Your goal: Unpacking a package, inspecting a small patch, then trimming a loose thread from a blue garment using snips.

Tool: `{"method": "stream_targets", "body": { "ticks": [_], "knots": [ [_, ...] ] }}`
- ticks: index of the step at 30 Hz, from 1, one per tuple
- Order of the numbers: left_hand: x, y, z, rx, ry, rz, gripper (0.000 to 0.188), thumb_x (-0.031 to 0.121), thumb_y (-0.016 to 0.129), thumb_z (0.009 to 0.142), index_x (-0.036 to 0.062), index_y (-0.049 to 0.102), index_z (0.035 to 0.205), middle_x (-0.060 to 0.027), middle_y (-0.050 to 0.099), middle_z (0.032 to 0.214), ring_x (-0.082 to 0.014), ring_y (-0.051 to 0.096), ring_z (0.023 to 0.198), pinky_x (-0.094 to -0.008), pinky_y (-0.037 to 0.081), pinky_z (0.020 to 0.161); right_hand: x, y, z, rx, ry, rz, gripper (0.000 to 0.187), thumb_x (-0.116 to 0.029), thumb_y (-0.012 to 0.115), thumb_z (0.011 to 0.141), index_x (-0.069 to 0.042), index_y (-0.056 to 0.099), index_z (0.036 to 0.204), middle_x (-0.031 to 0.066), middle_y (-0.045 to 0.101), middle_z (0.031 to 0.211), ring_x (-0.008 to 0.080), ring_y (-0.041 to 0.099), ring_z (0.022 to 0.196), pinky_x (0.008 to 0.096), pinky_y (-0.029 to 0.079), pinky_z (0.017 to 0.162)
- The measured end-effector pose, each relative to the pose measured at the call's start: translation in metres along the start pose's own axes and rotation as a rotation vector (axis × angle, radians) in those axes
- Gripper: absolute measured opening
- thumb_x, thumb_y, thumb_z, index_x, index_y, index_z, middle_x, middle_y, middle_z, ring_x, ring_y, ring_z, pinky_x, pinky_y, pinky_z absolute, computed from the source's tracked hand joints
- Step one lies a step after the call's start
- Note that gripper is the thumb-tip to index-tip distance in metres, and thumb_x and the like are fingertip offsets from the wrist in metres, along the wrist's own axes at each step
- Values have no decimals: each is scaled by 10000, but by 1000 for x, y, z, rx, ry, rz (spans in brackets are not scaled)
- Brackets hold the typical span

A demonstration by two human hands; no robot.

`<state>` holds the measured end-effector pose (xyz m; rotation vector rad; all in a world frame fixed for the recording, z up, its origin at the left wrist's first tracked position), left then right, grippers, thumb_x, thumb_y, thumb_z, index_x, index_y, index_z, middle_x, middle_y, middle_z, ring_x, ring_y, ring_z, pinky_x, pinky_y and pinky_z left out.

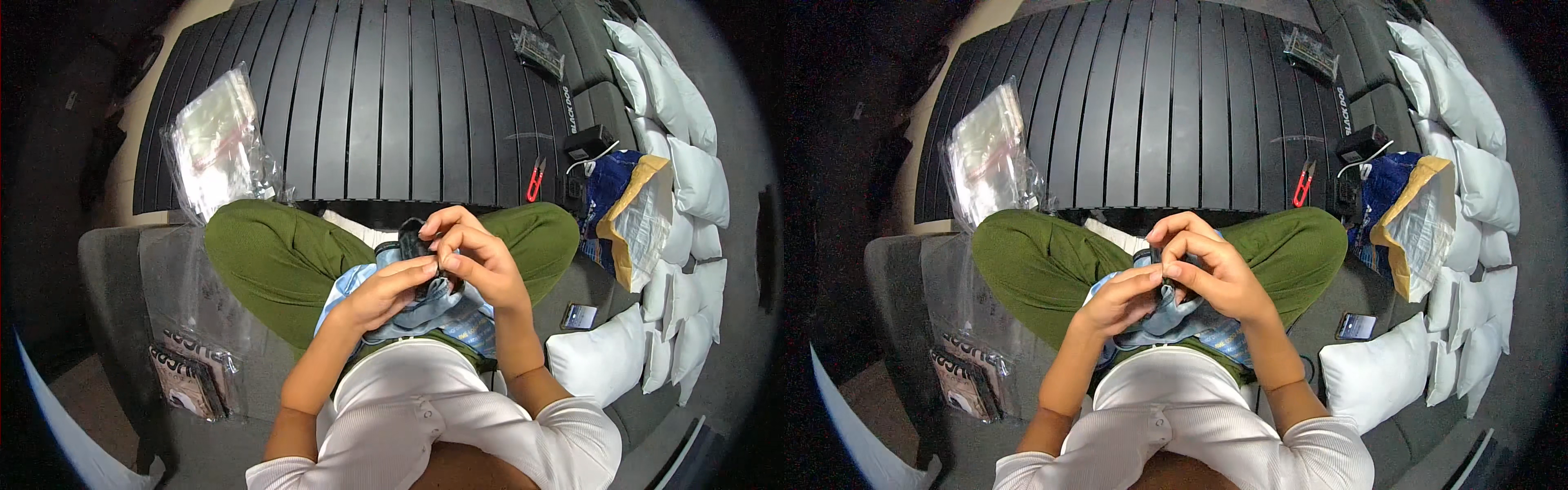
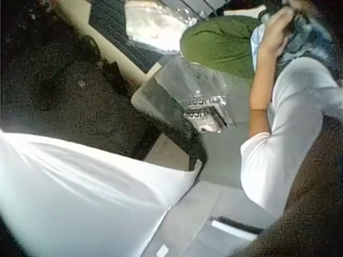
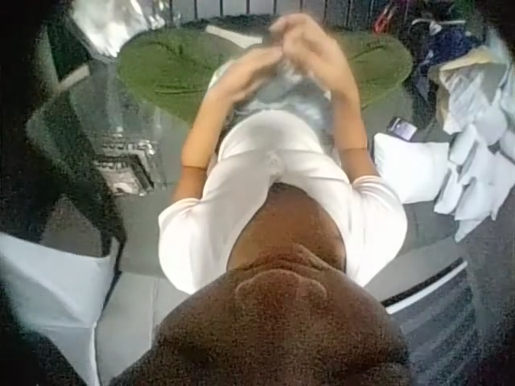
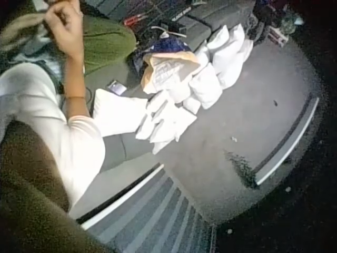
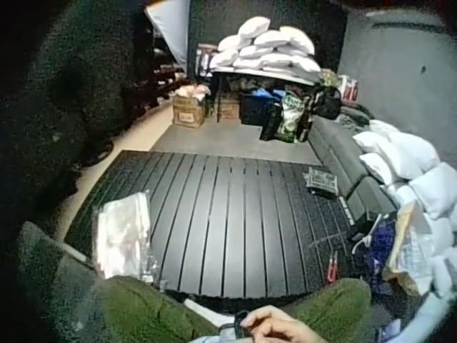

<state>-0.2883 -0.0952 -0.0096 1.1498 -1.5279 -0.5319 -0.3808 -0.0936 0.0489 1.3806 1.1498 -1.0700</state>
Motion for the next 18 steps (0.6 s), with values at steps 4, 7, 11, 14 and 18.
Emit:
{"method": "stream_targets", "body": {
  "ticks": [4, 7, 11, 14, 18],
  "knots": [
    [4, 5, 5, -130, 34, -11, 292, 195, 492, 873, 11, 480, 1099, -61, 540, 970, -118, 504, 885, -240, 382, 795, 3, -1, 1, -30, -27, -16, 145, -160, 554, 804, -30, 536, 743, 105, 463, 1042, 167, 449, 962, 299, 351, 858],
    [9, -10, 3, 64, 247, 101, 228, 114, 507, 872, 47, 501, 1089, -9, 536, 961, -42, 481, 872, -181, 374, 761, 0, -8, 5, 25, -108, -134, 130, -146, 556, 804, -27, 539, 757, 105, 468, 1040, 167, 447, 963, 295, 344, 858],
    [26, -8, -3, 211, 315, 290, 164, 70, 523, 860, 42, 530, 1021, 15, 543, 924, -22, 480, 796, -169, 373, 727, 0, -18, 5, 89, -170, -268, 124, -140, 556, 808, -24, 536, 768, 105, 479, 1034, 174, 447, 980, 296, 339, 860],
    [31, -6, -6, 259, 346, 376, 164, 79, 549, 847, 21, 552, 1001, 7, 552, 938, -31, 491, 815, -184, 387, 743, 2, -18, 6, 92, -194, -294, 119, -134, 558, 807, -24, 533, 769, 105, 479, 1033, 177, 447, 988, 296, 338, 860],
    [36, 1, -10, 316, 413, 599, 200, 119, 598, 825, -4, 581, 982, -4, 588, 893, -50, 508, 842, -201, 404, 763, 0, -15, 6, 81, -197, -291, 118, -130, 556, 810, -26, 527, 762, 108, 478, 1034, 180, 448, 992, 295, 338, 861]
  ]
}}
Point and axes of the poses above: each hand's wrist, its own z-axis towards the middle knuckle, its own y-axis out of the palm, x = y × z, the point moved 7 cm from there along z, towards the middle knuckle
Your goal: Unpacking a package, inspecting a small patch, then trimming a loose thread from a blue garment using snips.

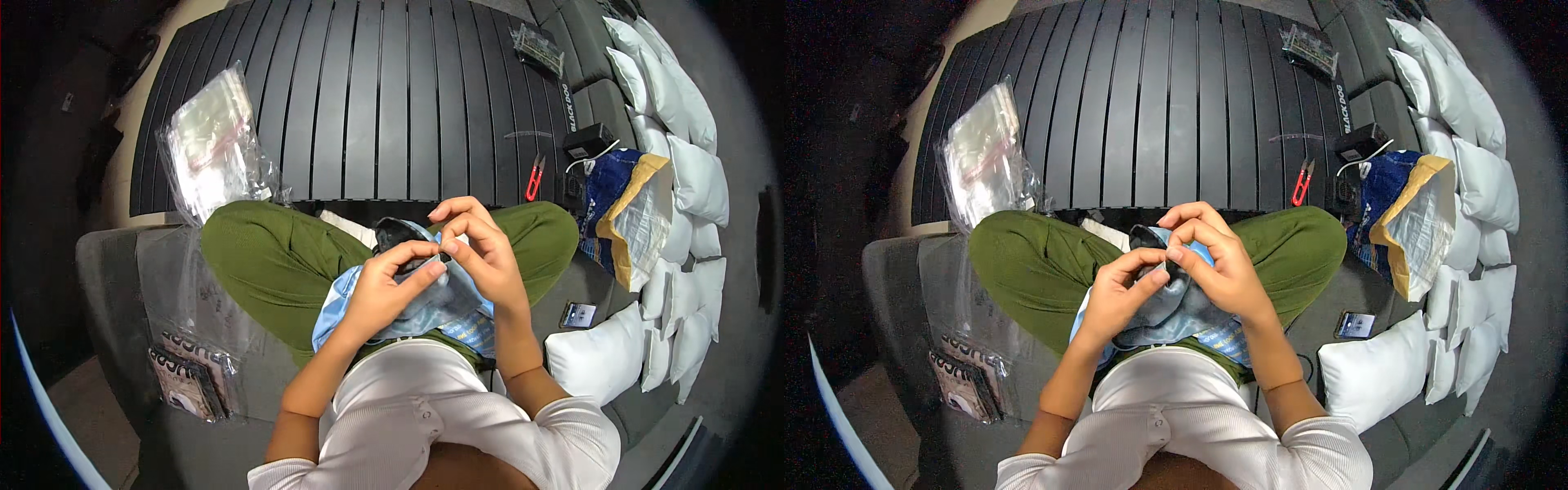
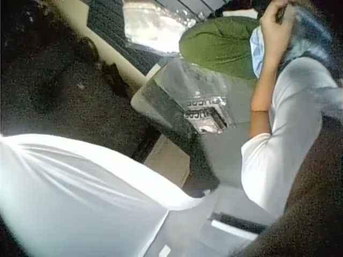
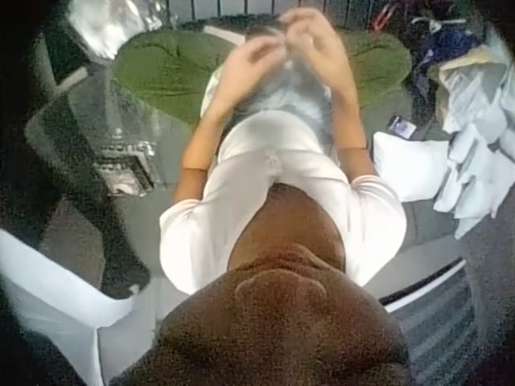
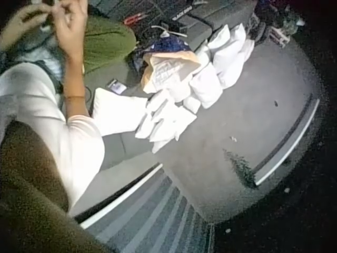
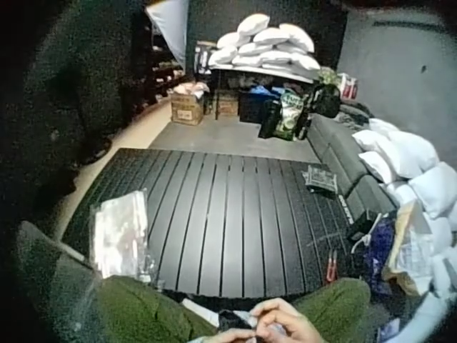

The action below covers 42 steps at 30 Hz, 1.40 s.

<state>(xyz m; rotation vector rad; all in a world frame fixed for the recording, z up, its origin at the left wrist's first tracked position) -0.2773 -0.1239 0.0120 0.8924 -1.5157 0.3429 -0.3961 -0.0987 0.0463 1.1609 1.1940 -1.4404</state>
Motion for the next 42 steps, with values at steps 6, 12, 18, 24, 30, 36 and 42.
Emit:
{"method": "stream_targets", "body": {
  "ticks": [6, 12, 18, 24, 30, 36, 42],
  "knots": [
    [-13, -1, 2, -58, -205, -219, 199, 144, 578, 843, -6, 602, 972, -6, 596, 867, -46, 507, 803, -191, 405, 738, 1, 1, -2, 4, 10, 40, 120, -124, 551, 812, -29, 515, 749, 112, 476, 1040, 177, 445, 980, 292, 337, 856],
    [-17, 4, 0, -125, -274, -341, 148, 140, 567, 850, 10, 598, 912, -6, 590, 845, -52, 516, 777, -190, 406, 723, 5, 5, -3, -22, 55, 100, 135, -141, 545, 816, -35, 508, 740, 108, 469, 1044, 175, 438, 982, 293, 340, 855],
    [-18, 4, 0, -127, -278, -372, 95, 100, 583, 831, 22, 566, 883, -26, 596, 857, -69, 549, 824, -203, 419, 758, 3, 7, -3, -44, 54, 127, 134, -141, 538, 818, -36, 509, 740, 109, 462, 1048, 168, 437, 977, 290, 349, 850],
    [-15, 13, 1, -177, -262, -640, 70, 55, 592, 813, 31, 527, 824, -57, 598, 838, -110, 569, 846, -230, 436, 794, 9, 7, -4, -44, 135, 198, 150, -144, 528, 831, -32, 511, 732, 109, 464, 1043, 149, 445, 956, 283, 356, 832],
    [-26, 1, 2, -61, -217, -603, 85, 10, 620, 781, 18, 545, 821, -64, 609, 821, -119, 588, 783, -228, 466, 731, 9, 3, 0, -72, 74, 136, 138, -133, 525, 835, -29, 508, 746, 108, 478, 1044, 150, 471, 956, 284, 373, 831],
    [-23, -18, -4, 115, -131, -467, 107, -12, 641, 754, 8, 582, 841, -61, 621, 807, -108, 595, 765, -206, 457, 707, 29, -161, 24, 583, 138, -618, 175, -191, 552, 854, -23, 512, 823, 51, 585, 785, 82, 499, 659, 236, 418, 618],
    [-19, -19, -3, 159, -50, -409, 95, -39, 610, 757, -13, 587, 846, -95, 628, 799, -134, 612, 740, -230, 477, 710, 179, -274, 3, 312, 806, -1220, 578, -402, 668, 697, 65, 502, 993, 270, 582, 934, 376, 567, 920, 393, 435, 787]
  ]
}}
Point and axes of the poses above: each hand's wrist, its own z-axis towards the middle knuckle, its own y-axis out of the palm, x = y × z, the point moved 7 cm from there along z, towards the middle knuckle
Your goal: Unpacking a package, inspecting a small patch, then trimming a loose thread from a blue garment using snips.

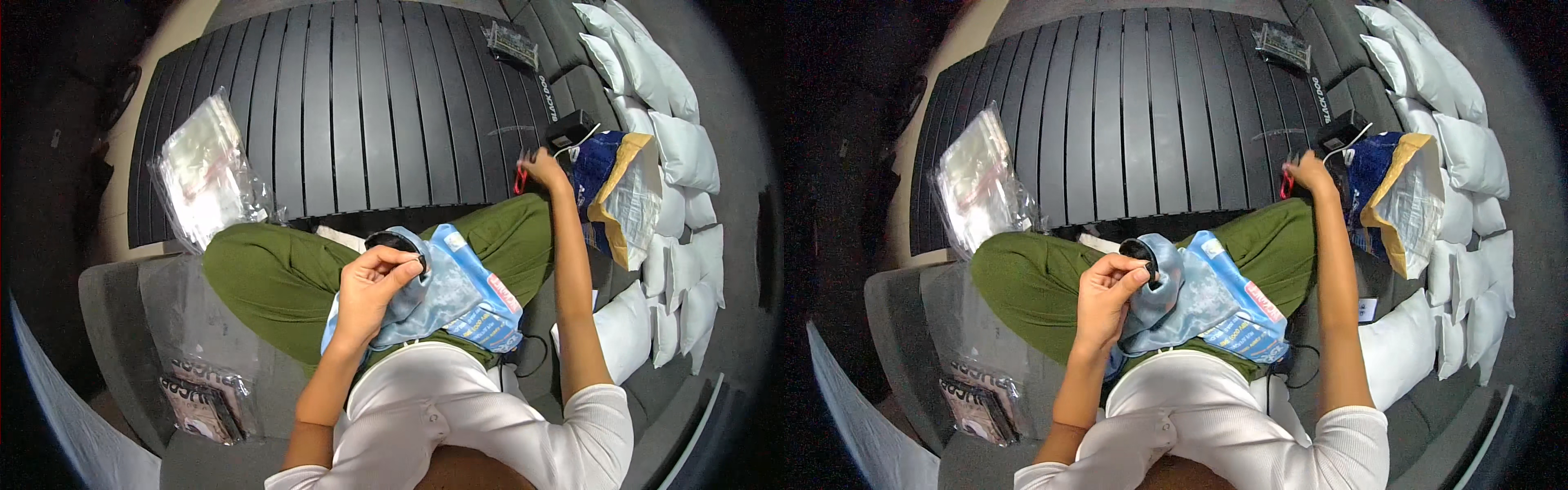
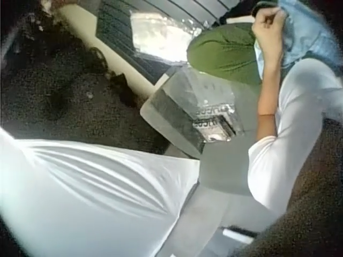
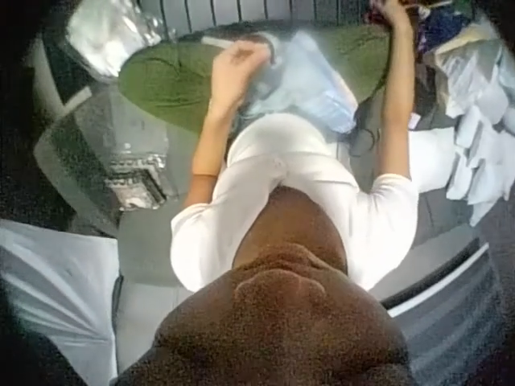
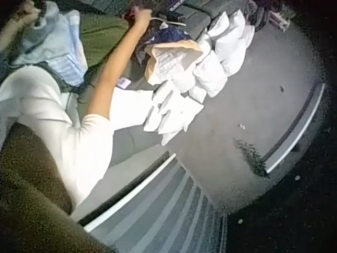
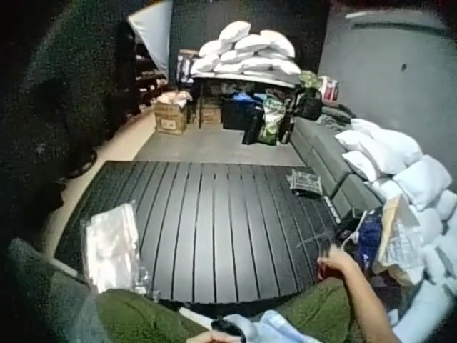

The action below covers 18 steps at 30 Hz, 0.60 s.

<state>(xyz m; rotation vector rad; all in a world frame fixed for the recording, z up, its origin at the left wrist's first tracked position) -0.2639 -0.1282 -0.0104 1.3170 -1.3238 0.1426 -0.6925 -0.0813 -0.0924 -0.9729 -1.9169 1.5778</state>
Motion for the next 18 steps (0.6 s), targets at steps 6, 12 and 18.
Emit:
{"method": "stream_targets", "body": {
  "ticks": [6, 12, 18],
  "knots": [
    [14, -1, -9, 34, 49, 49, 99, -22, 617, 761, -14, 608, 859, -91, 636, 805, -125, 606, 740, -218, 465, 710, 8, 28, 15, -383, 91, -5, 505, -375, 647, 671, 88, 615, 870, 272, 601, 903, 360, 609, 844, 380, 505, 703],
    [31, 3, -18, 46, 130, 207, 147, 14, 638, 773, -23, 629, 915, -50, 623, 859, -73, 565, 776, -188, 444, 711, -13, 33, 5, -345, 92, 48, 442, -338, 645, 671, 76, 628, 824, 234, 626, 781, 330, 635, 730, 394, 503, 625],
    [26, 3, -22, -4, 70, 93, 164, 14, 620, 785, -23, 618, 945, -50, 620, 862, -78, 565, 786, -196, 441, 729, -28, 29, -4, -346, 8, -59, 455, -268, 653, 637, 99, 557, 888, 220, 614, 783, 288, 620, 711, 385, 480, 611]
  ]
}}
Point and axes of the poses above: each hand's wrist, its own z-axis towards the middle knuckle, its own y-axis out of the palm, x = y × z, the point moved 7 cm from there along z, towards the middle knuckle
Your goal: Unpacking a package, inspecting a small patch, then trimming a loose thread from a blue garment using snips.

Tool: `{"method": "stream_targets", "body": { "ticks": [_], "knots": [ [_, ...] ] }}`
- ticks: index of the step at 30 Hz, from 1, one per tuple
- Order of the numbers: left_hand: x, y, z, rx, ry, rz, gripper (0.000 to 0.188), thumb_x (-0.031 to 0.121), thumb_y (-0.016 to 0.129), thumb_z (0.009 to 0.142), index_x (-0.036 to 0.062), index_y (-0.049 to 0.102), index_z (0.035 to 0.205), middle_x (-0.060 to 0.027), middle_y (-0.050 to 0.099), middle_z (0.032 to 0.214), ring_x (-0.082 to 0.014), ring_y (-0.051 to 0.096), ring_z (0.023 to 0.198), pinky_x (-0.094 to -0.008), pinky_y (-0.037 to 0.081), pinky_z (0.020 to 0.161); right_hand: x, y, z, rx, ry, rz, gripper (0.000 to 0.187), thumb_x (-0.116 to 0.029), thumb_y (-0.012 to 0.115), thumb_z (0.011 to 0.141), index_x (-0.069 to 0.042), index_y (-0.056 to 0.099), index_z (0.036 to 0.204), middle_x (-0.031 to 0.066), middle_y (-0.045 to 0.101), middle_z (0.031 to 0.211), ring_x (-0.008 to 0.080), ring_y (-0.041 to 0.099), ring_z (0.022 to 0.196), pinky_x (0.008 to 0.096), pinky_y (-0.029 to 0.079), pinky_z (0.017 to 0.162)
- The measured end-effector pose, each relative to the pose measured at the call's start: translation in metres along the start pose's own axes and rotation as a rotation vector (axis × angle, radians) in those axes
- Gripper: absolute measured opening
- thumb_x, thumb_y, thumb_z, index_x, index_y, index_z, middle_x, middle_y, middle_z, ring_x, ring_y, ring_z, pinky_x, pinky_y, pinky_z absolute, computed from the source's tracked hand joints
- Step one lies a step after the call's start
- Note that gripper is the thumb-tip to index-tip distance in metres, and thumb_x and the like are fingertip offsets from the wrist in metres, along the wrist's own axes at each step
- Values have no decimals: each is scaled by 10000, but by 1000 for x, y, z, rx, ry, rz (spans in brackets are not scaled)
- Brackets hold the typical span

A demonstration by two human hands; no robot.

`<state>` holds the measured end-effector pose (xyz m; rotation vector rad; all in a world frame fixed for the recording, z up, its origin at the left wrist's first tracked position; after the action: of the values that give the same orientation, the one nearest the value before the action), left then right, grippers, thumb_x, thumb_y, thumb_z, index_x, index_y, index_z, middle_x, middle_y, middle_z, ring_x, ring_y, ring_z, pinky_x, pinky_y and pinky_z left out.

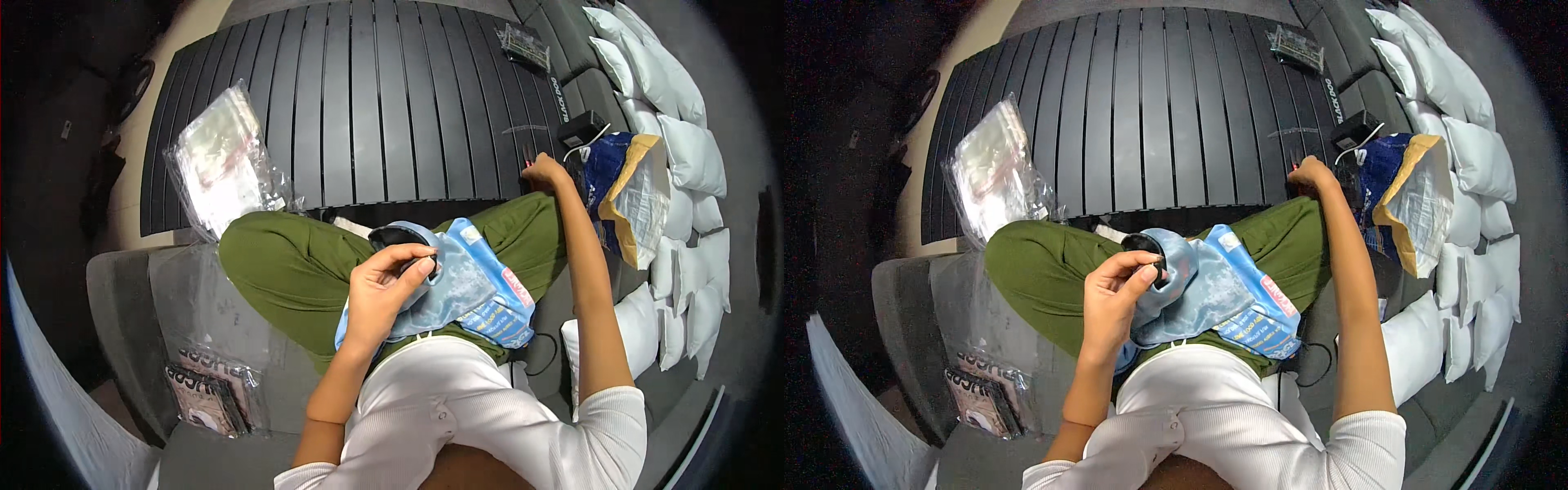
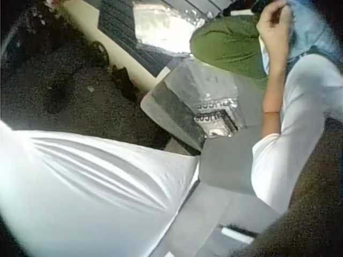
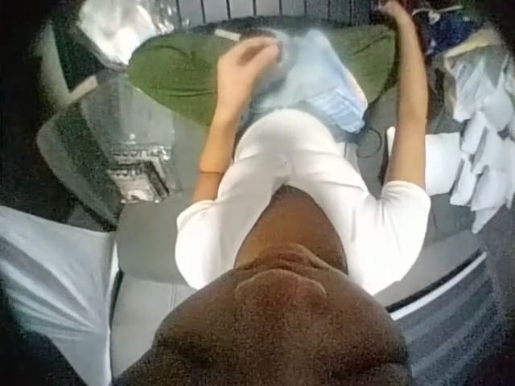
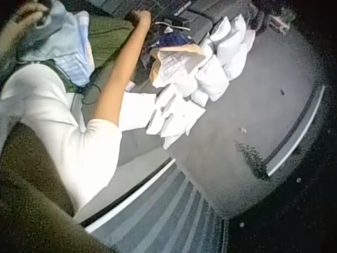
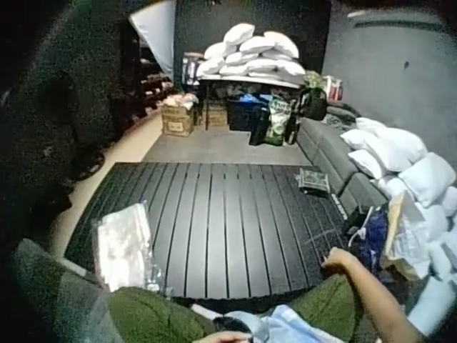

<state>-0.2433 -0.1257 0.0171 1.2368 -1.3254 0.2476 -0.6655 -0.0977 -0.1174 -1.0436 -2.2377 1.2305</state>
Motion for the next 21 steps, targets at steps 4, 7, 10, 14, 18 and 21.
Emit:
{"method": "stream_targets", "body": {
  "ticks": [4, 7, 10, 14, 18, 21],
  "knots": [
    [3, 2, -3, -53, -22, -61, 162, 29, 609, 797, -21, 613, 951, -55, 620, 867, -87, 571, 794, -205, 445, 733, 13, 13, 11, -142, 31, 153, 380, -222, 600, 685, 88, 531, 893, 202, 612, 794, 316, 604, 706, 411, 469, 597],
    [3, 7, -1, -97, -56, -117, 154, 41, 599, 807, -17, 612, 949, -55, 615, 880, -100, 579, 806, -213, 444, 751, 10, -23, 1, 474, -347, 75, 145, -168, 523, 757, -27, 504, 783, 62, 532, 664, 190, 514, 519, 320, 410, 459],
    [1, -2, -3, -61, -84, -171, 182, 39, 589, 812, -14, 588, 986, -49, 609, 885, -105, 582, 818, -220, 440, 767, -44, -15, -45, 234, -373, 866, 177, -209, 585, 760, -38, 544, 769, 13, 463, 565, 153, 454, 472, 296, 367, 441],
    [-2, -3, 1, -58, -147, -201, 309, 35, 589, 810, 14, 482, 1100, -57, 606, 865, -106, 583, 815, -229, 442, 765, -124, 5, -171, -298, -411, 1524, 222, -293, 596, 808, -75, 556, 804, -87, 332, 531, 9, 277, 405, 187, 183, 361],
    [-9, 0, 5, -72, -230, -176, 410, 35, 609, 782, 23, 406, 1138, -89, 591, 880, -137, 582, 804, -240, 447, 759, -180, 20, -242, -630, -603, 1489, 280, -234, 601, 805, -1, 575, 958, -89, 377, 556, 4, 286, 429, 179, 210, 396],
    [-9, 2, 8, -72, -190, -208, 380, 32, 605, 786, 27, 404, 1108, -105, 596, 890, -157, 591, 802, -244, 452, 749, -206, 10, -264, -601, -634, 1453, 220, -160, 677, 718, 24, 587, 799, -1, 499, 627, 74, 510, 552, 189, 400, 493]
  ]
}}
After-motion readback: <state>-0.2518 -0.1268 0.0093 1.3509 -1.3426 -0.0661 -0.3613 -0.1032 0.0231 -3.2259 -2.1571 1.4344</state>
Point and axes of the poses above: each hand's wrist, its own z-axis towards the middle knuckle, its own y-axis out of the palm, x = y × z, the point moved 7 cm from there along z, towards the middle knuckle
